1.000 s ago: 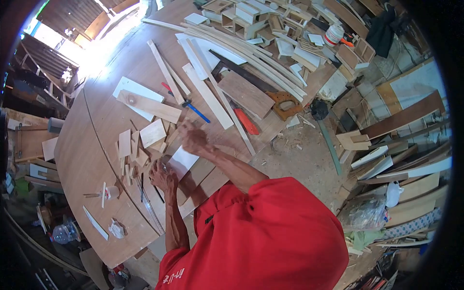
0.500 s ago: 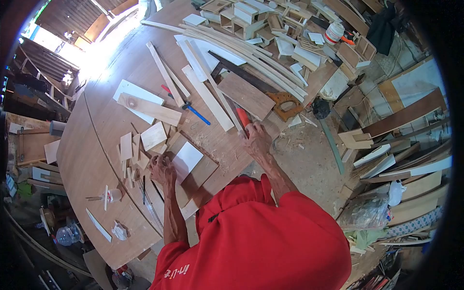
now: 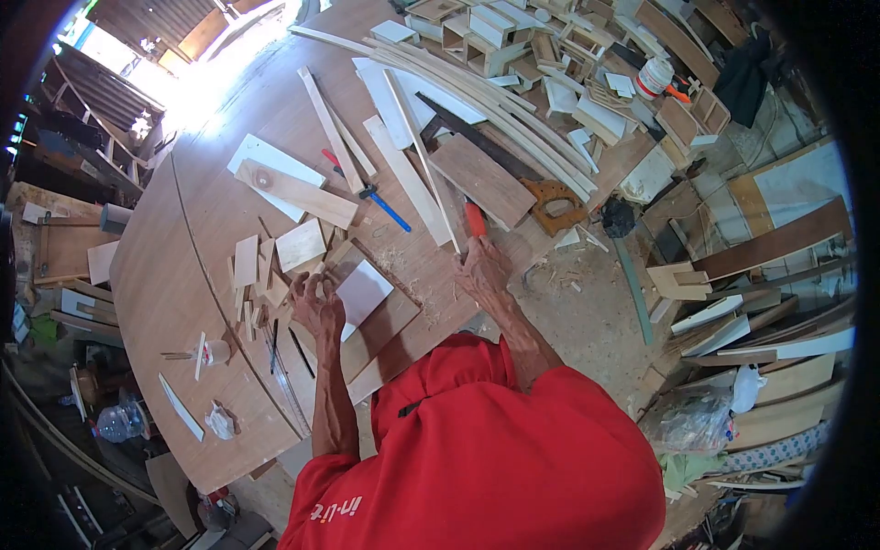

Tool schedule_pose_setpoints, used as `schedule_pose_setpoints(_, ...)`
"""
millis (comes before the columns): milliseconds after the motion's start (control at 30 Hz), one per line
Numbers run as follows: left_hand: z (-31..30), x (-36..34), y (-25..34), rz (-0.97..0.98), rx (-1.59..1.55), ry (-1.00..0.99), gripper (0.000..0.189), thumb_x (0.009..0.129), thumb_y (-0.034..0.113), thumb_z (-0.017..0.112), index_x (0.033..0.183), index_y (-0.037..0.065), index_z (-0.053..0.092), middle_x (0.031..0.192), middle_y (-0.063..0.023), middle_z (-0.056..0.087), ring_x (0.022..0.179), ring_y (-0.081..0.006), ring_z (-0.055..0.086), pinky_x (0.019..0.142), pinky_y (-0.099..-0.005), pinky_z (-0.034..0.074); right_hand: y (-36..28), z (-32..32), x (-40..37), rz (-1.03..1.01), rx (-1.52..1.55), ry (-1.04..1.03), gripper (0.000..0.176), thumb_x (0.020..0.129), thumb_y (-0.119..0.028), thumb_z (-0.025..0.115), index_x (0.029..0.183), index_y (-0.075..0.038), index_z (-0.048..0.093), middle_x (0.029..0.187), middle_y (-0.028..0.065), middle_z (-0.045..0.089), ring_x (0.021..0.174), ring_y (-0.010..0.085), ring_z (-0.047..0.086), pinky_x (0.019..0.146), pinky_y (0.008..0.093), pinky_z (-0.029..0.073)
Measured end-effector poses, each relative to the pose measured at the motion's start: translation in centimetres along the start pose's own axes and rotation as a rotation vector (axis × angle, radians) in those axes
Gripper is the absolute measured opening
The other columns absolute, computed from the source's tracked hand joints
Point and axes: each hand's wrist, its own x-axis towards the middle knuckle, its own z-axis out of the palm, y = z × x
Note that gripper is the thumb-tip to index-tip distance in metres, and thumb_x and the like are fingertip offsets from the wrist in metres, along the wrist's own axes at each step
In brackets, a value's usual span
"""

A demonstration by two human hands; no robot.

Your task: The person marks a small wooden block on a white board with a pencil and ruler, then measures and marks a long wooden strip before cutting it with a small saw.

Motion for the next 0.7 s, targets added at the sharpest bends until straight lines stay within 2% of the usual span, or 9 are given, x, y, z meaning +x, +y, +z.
schedule_pose_setpoints(67, 0.1, 0.1, 0.1, 0.040, -0.039, -0.008, 0.028, 0.080, 0.015, 0.064, 0.107, 0.008, 0.069, 0.126, -0.0107, 0.052, 0.123, -0.0341, 0.044, 0.097, -0.0533, 0.037, -0.6, -0.6, -0.2, 0.082, 0.122, -0.086, 0.027, 0.084, -0.028, 0.063, 0.094, -0.004, 0.057, 0.089, 0.0150, 0.061, 0.087, 0.0334, 0.062, 0.076, 0.0453, 0.050)
schedule_pose_setpoints(133, -0.1, 0.3, 0.7, 0.073, -0.075, 0.000, 0.028, 0.079, 0.014, 0.065, 0.106, 0.006, 0.069, 0.125, -0.0121, 0.053, 0.122, -0.0347, 0.044, 0.098, -0.0521, 0.037, -1.1, -0.9, -0.5, 0.112, 0.143, -0.101, 0.025, 0.090, -0.029, 0.057, 0.096, -0.005, 0.057, 0.083, 0.0162, 0.065, 0.077, 0.0365, 0.064, 0.073, 0.0480, 0.049)
schedule_pose_setpoints(333, -0.2, 0.5, 3.3, 0.158, -0.217, -0.029, 0.024, 0.078, 0.006, 0.066, 0.102, 0.002, 0.068, 0.118, -0.0183, 0.057, 0.117, -0.0361, 0.050, 0.099, -0.0456, 0.040, -1.0, 1.3, -0.7, 0.070, 0.189, -0.039, 0.024, 0.097, -0.027, 0.045, 0.099, -0.005, 0.056, 0.078, 0.0211, 0.064, 0.076, 0.0418, 0.064, 0.069, 0.0524, 0.048)
schedule_pose_setpoints(433, 0.3, 0.9, 4.9, 0.123, -0.389, -0.096, 0.021, 0.079, 0.004, 0.065, 0.100, 0.000, 0.068, 0.119, -0.0177, 0.058, 0.116, -0.0368, 0.052, 0.099, -0.0454, 0.041, -2.0, 1.2, -1.2, 0.059, 0.292, 0.020, 0.023, 0.098, -0.025, 0.045, 0.099, -0.004, 0.055, 0.074, 0.0209, 0.063, 0.075, 0.0414, 0.064, 0.067, 0.0510, 0.048)
schedule_pose_setpoints(533, 0.9, 2.6, 7.1, -0.020, -0.749, -0.344, 0.034, 0.086, 0.014, 0.068, 0.114, -0.001, 0.060, 0.111, -0.0221, 0.061, 0.102, -0.0313, 0.063, 0.084, -0.0378, 0.051, -4.2, 0.3, -2.3, 0.036, 0.381, 0.013, 0.022, 0.098, -0.025, 0.046, 0.099, -0.004, 0.054, 0.074, 0.0202, 0.063, 0.074, 0.0408, 0.063, 0.064, 0.0475, 0.048)
schedule_pose_setpoints(567, 1.4, 3.4, 8.3, -0.014, -0.804, -0.279, 0.036, 0.091, 0.019, 0.064, 0.118, -0.003, 0.055, 0.107, -0.0189, 0.061, 0.101, -0.0270, 0.062, 0.082, -0.0364, 0.051, -4.8, 0.8, -2.6, 0.022, 0.382, 0.009, 0.022, 0.098, -0.025, 0.046, 0.099, -0.004, 0.054, 0.074, 0.0202, 0.063, 0.074, 0.0408, 0.063, 0.064, 0.0475, 0.048)
schedule_pose_setpoints(600, 1.8, 4.2, 9.5, -0.009, -0.857, -0.214, 0.040, 0.096, 0.024, 0.059, 0.123, -0.004, 0.050, 0.102, -0.0158, 0.062, 0.101, -0.0227, 0.062, 0.079, -0.0351, 0.052, -5.1, 1.5, -3.0, -0.013, 0.532, -0.043, 0.022, 0.098, -0.024, 0.046, 0.099, -0.004, 0.054, 0.075, 0.0191, 0.064, 0.075, 0.0397, 0.064, 0.063, 0.0463, 0.048)
schedule_pose_setpoints(633, 1.0, 5.2, 10.9, -0.018, -0.854, -0.200, 0.040, 0.096, 0.024, 0.059, 0.123, -0.004, 0.050, 0.102, -0.0158, 0.062, 0.101, -0.0227, 0.062, 0.079, -0.0351, 0.052, -5.7, 2.1, -3.4, -0.046, 0.681, -0.098, 0.021, 0.098, -0.024, 0.047, 0.099, -0.004, 0.054, 0.076, 0.0179, 0.064, 0.075, 0.0385, 0.064, 0.063, 0.0451, 0.048)
schedule_pose_setpoints(700, -1.4, 7.2, 13.7, -0.238, -1.071, -0.391, 0.041, 0.098, 0.026, 0.056, 0.125, -0.004, 0.049, 0.105, -0.0164, 0.062, 0.097, -0.0209, 0.062, 0.075, -0.0349, 0.053, -7.8, 2.9, -4.4, -0.100, 0.774, -0.191, 0.021, 0.098, -0.025, 0.048, 0.099, -0.004, 0.054, 0.075, 0.0174, 0.064, 0.073, 0.0368, 0.064, 0.063, 0.0441, 0.048)
